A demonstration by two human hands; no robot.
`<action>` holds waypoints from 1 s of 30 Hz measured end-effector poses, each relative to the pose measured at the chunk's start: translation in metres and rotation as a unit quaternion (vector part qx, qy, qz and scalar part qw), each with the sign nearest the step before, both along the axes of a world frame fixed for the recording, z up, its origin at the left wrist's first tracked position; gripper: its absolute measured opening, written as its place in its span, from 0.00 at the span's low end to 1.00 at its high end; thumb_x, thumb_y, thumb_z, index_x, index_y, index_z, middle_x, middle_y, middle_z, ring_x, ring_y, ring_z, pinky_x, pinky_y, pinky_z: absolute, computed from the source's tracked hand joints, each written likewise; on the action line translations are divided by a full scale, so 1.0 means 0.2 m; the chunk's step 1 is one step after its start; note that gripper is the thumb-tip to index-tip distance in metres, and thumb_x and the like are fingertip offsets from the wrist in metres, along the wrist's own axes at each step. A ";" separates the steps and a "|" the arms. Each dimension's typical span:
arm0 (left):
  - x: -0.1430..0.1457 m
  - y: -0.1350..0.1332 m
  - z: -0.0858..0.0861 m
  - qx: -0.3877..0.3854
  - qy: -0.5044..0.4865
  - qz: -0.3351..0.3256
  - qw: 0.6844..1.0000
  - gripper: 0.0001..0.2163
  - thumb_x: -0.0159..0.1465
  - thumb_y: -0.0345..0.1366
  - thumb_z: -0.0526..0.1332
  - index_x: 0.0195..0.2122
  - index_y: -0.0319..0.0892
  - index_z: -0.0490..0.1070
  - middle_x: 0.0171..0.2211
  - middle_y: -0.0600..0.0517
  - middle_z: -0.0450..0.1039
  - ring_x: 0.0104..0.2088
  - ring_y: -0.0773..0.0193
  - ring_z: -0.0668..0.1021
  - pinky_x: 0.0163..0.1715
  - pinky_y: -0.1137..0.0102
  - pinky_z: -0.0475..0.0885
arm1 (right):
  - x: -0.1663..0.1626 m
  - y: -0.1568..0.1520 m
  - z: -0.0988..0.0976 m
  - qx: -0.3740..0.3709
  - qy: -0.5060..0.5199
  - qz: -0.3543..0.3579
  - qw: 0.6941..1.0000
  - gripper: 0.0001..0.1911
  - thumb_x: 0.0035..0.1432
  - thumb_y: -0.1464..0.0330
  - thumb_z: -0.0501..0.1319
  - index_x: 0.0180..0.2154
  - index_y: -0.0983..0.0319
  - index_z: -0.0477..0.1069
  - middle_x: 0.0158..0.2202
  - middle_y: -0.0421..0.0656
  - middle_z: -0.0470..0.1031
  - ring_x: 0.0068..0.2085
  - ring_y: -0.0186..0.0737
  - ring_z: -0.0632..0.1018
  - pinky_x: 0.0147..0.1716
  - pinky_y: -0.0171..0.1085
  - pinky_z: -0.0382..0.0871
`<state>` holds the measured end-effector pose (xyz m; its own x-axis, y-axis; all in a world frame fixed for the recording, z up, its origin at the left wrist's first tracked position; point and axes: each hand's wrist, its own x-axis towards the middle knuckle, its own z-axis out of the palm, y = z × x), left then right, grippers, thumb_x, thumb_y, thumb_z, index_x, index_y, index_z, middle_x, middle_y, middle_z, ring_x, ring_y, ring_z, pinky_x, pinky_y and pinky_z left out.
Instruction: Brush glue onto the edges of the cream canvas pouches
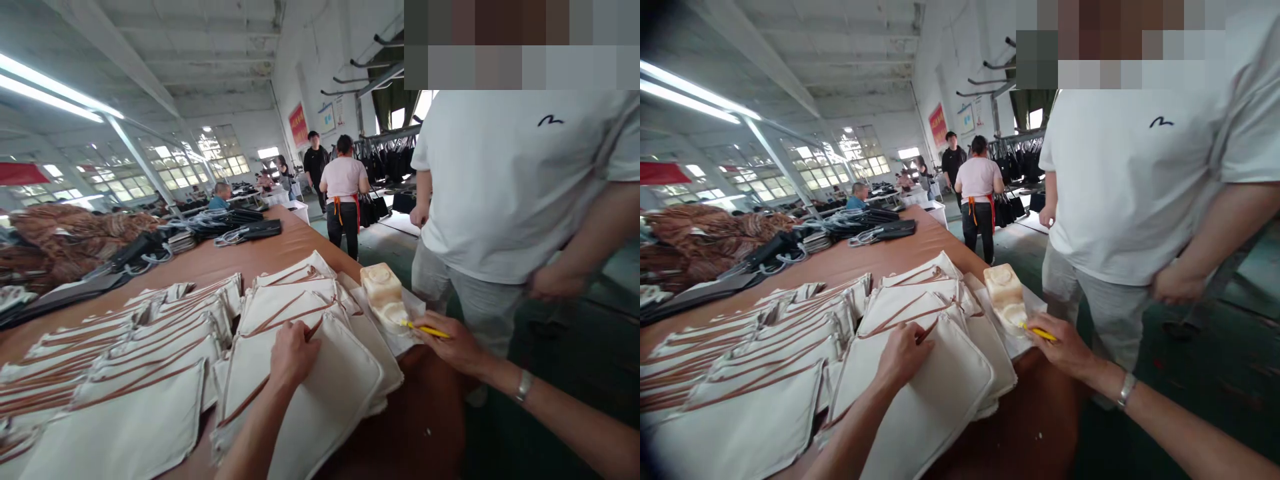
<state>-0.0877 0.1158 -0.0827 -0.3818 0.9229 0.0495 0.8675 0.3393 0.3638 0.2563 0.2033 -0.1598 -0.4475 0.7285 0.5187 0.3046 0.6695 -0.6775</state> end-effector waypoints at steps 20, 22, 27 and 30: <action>0.29 -0.30 0.08 0.054 -0.363 -0.151 0.918 0.18 0.57 0.46 0.64 0.44 0.40 0.78 0.37 0.48 0.79 0.36 0.60 0.78 0.36 0.70 0.71 | -0.42 -0.24 0.54 -0.129 0.232 -0.011 0.964 0.15 0.60 0.57 0.61 0.29 0.63 0.69 0.19 0.36 0.64 0.20 0.33 0.64 0.20 0.32 0.59; 0.30 -0.31 0.09 0.055 -0.373 -0.142 0.915 0.18 0.56 0.46 0.65 0.43 0.41 0.78 0.37 0.49 0.79 0.36 0.60 0.77 0.35 0.70 0.70 | -0.39 -0.25 0.57 -0.098 0.227 -0.036 0.968 0.16 0.59 0.57 0.61 0.29 0.63 0.69 0.20 0.38 0.65 0.22 0.34 0.66 0.21 0.32 0.60; 0.31 -0.31 0.08 0.053 -0.379 -0.160 0.910 0.17 0.58 0.46 0.64 0.44 0.41 0.78 0.36 0.49 0.78 0.37 0.59 0.77 0.35 0.70 0.71 | -0.33 -0.31 0.63 -0.108 0.238 -0.033 0.965 0.15 0.61 0.57 0.60 0.31 0.63 0.68 0.19 0.37 0.62 0.21 0.34 0.63 0.20 0.31 0.57; 0.36 -0.33 0.15 0.066 -0.288 -0.149 0.944 0.14 0.59 0.45 0.63 0.41 0.44 0.78 0.34 0.52 0.78 0.38 0.59 0.78 0.37 0.69 0.73 | -0.34 -0.34 0.61 -0.119 0.248 -0.003 0.962 0.16 0.58 0.57 0.62 0.30 0.63 0.68 0.21 0.38 0.63 0.23 0.34 0.64 0.22 0.31 0.59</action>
